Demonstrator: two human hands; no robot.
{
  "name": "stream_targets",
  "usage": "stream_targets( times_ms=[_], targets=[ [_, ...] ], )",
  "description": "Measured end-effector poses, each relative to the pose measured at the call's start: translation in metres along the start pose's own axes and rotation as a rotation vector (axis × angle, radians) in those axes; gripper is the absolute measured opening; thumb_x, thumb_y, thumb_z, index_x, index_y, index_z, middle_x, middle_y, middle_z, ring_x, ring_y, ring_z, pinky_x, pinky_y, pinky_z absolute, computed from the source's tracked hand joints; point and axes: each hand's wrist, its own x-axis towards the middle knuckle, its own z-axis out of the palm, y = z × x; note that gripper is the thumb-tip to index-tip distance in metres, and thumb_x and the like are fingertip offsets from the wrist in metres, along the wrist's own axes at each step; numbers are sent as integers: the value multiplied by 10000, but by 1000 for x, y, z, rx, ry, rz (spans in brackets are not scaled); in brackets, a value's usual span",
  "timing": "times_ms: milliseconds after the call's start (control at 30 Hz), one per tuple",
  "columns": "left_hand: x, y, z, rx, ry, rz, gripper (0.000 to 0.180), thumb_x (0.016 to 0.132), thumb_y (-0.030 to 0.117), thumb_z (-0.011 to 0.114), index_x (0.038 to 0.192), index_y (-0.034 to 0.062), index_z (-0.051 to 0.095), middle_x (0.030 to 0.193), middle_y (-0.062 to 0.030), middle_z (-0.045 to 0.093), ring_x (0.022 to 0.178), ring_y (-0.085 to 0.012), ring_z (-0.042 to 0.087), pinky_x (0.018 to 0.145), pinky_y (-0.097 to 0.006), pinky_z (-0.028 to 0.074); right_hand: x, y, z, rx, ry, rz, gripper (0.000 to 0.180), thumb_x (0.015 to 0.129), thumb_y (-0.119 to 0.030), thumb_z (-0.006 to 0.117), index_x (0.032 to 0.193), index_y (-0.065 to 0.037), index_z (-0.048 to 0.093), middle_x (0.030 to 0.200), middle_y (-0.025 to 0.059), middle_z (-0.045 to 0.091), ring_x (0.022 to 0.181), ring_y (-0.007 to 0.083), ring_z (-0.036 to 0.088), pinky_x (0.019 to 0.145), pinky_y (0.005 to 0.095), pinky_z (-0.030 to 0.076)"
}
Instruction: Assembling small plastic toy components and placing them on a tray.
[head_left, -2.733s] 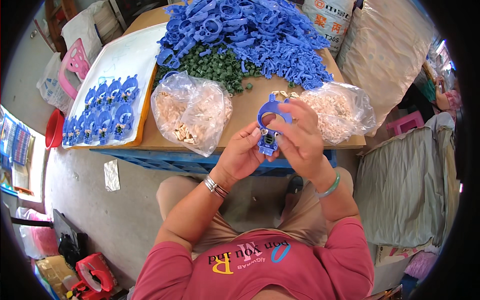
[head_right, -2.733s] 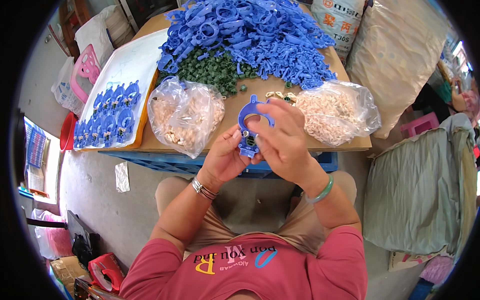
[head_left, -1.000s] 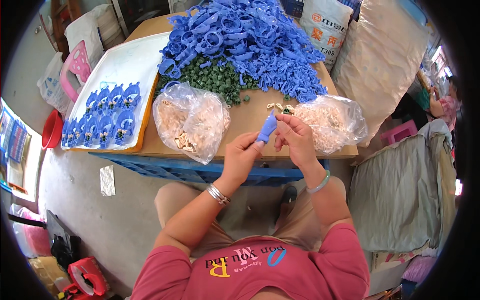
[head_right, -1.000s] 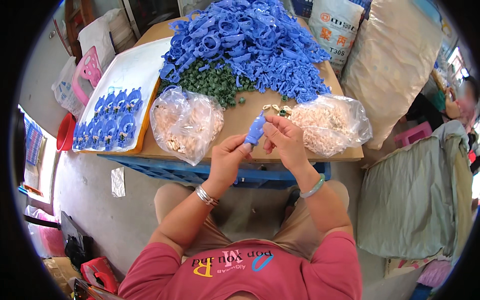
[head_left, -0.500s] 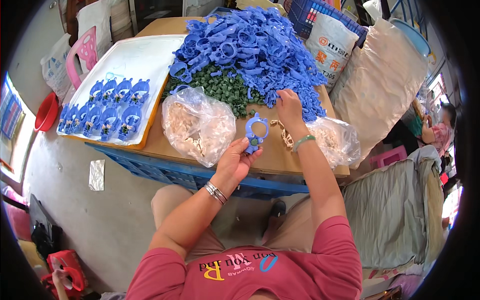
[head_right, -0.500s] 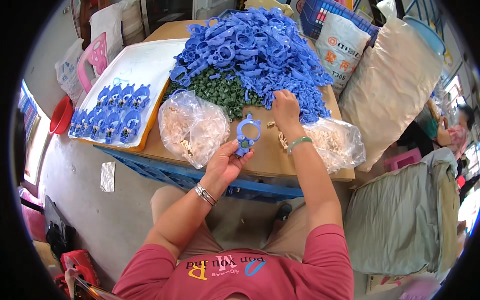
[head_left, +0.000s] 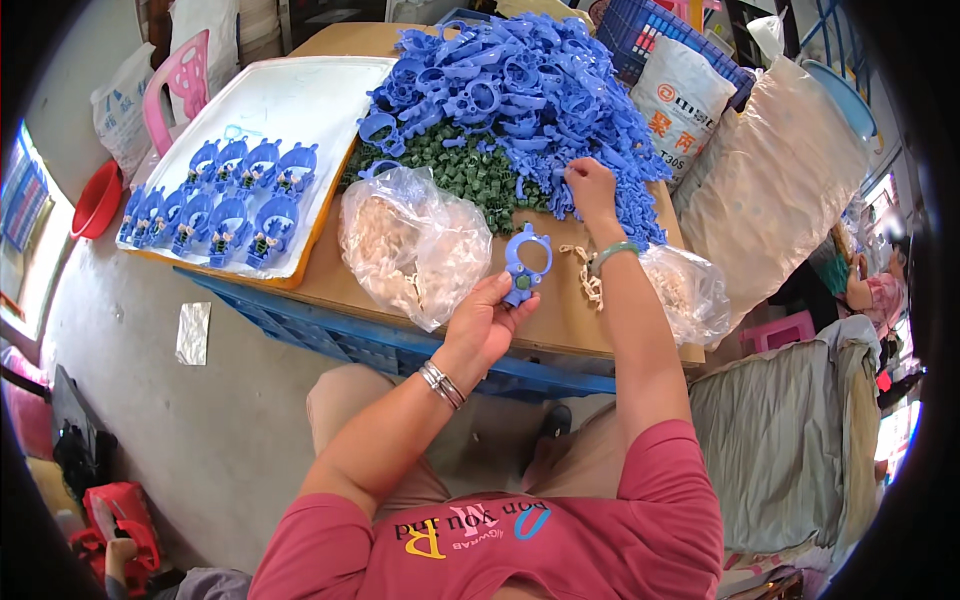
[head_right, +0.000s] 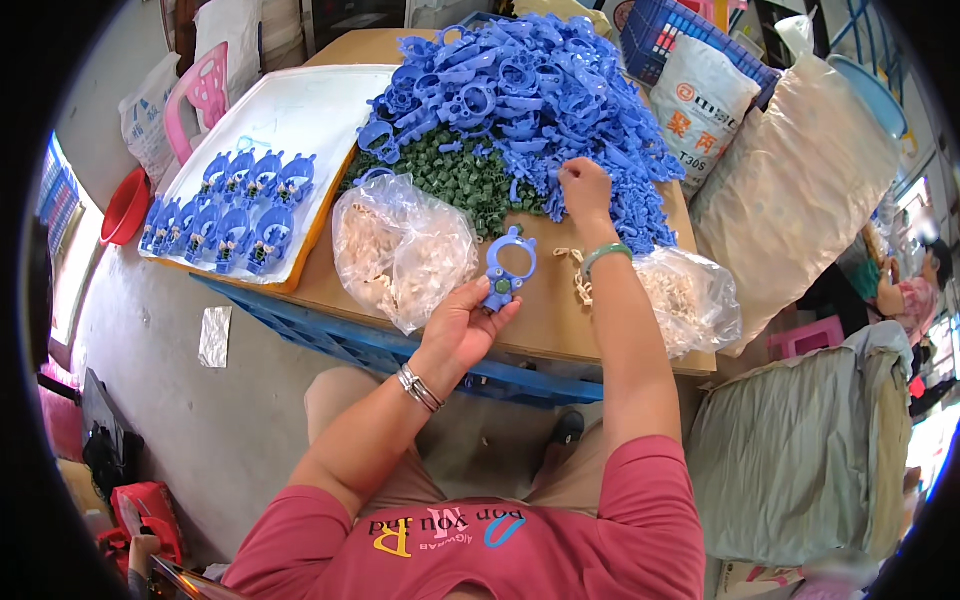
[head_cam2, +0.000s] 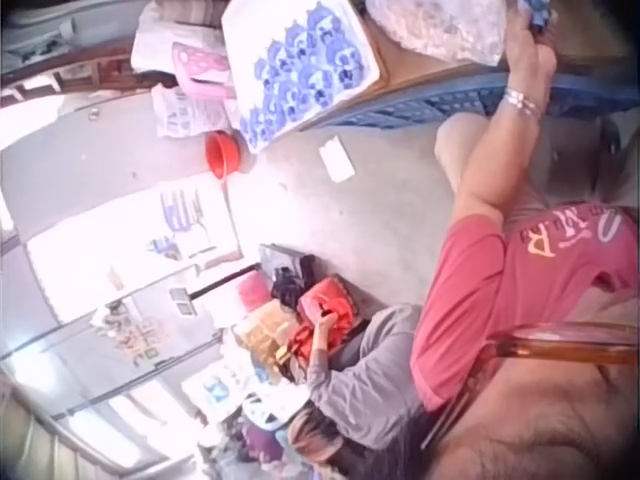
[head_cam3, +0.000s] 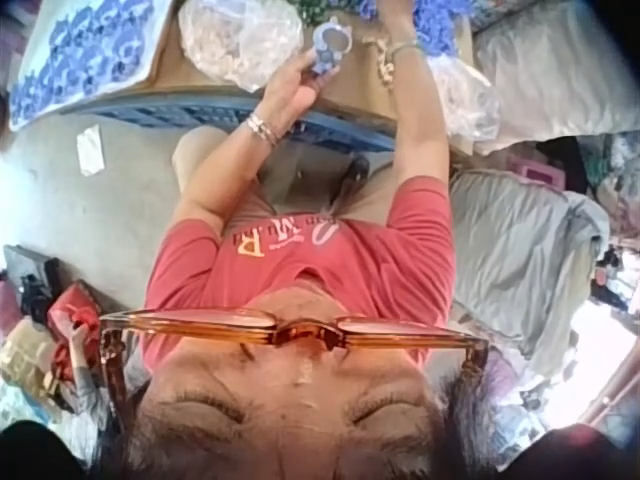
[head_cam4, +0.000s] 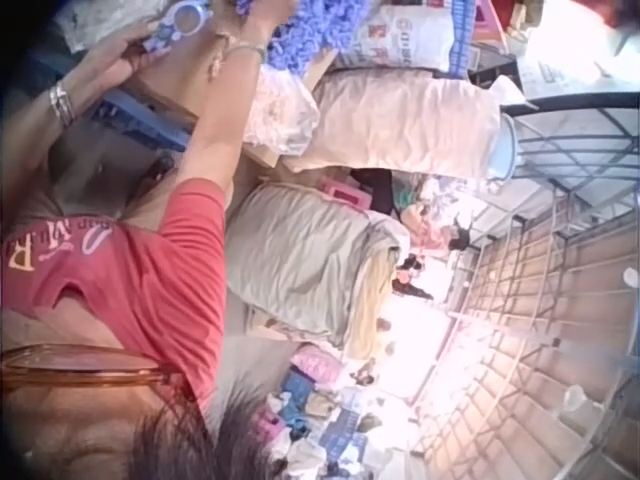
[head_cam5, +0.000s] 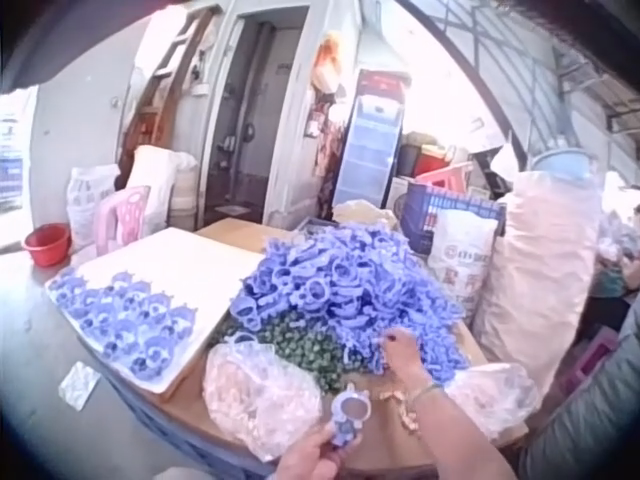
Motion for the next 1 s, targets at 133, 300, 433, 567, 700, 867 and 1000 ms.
stream_targets(
  times_ms=[133, 300, 433, 567, 700, 867, 1000],
  targets=[
    [1, 2, -5, -1, 11, 8, 109, 859, 79, 504, 935, 1, 509, 894, -96, 571, 815, -201, 568, 722, -380, 538, -25, -38, -31, 606, -127, 352, 96, 768, -88, 590, 814, -6, 609, 645, 42, 585, 495, 99, 518, 454, 223, 413],
    [3, -6, -8, 54, -42, 29, 128, 865, 94, 501, 945, -4, 518, 886, -95, 575, 789, -200, 581, 689, -346, 542, -92, -75, -73, 923, -514, 437, 79, 800, -18, 560, 870, 10, 586, 691, 43, 575, 484, 84, 490, 415, 190, 395],
    [1, -10, -7, 138, -100, 30, 132, 860, 81, 508, 942, -14, 547, 841, -88, 586, 732, -200, 594, 670, -328, 541, -111, -88, -87, 966, -598, 399, 89, 787, -19, 588, 866, 16, 610, 684, 14, 570, 549, 52, 489, 477, 179, 382],
    [0, -11, -8, 231, -136, 65, 197, 862, 48, 483, 1024, -49, 536, 902, -117, 590, 797, -222, 596, 722, -364, 532, -111, -90, -98, 875, -667, 330, 107, 777, -25, 600, 879, 5, 615, 685, 0, 557, 569, 44, 482, 495, 175, 378],
    [2, -13, -9, 267, -136, 84, 222, 864, 43, 479, 1058, -49, 532, 930, -127, 597, 807, -224, 603, 727, -352, 527, -113, -89, -96, 743, -666, 258, 127, 771, -27, 601, 895, -16, 622, 675, -20, 544, 568, 36, 476, 495, 174, 376],
    [0, -12, -6, 331, -160, 155, 227, 856, 71, 521, 1061, -21, 550, 915, -86, 601, 778, -165, 587, 707, -305, 506, -113, -89, -96, 734, -667, 263, 128, 775, -34, 598, 900, -19, 623, 672, -26, 545, 566, 34, 476, 493, 173, 376],
    [-1, -11, -6, 335, -151, 167, 225, 856, 69, 521, 1060, -20, 551, 912, -85, 601, 769, -168, 586, 701, -306, 506, -113, -91, -95, 768, -644, 252, 127, 784, -41, 597, 906, -19, 621, 676, -24, 548, 565, 34, 478, 491, 170, 376]
  ],
)
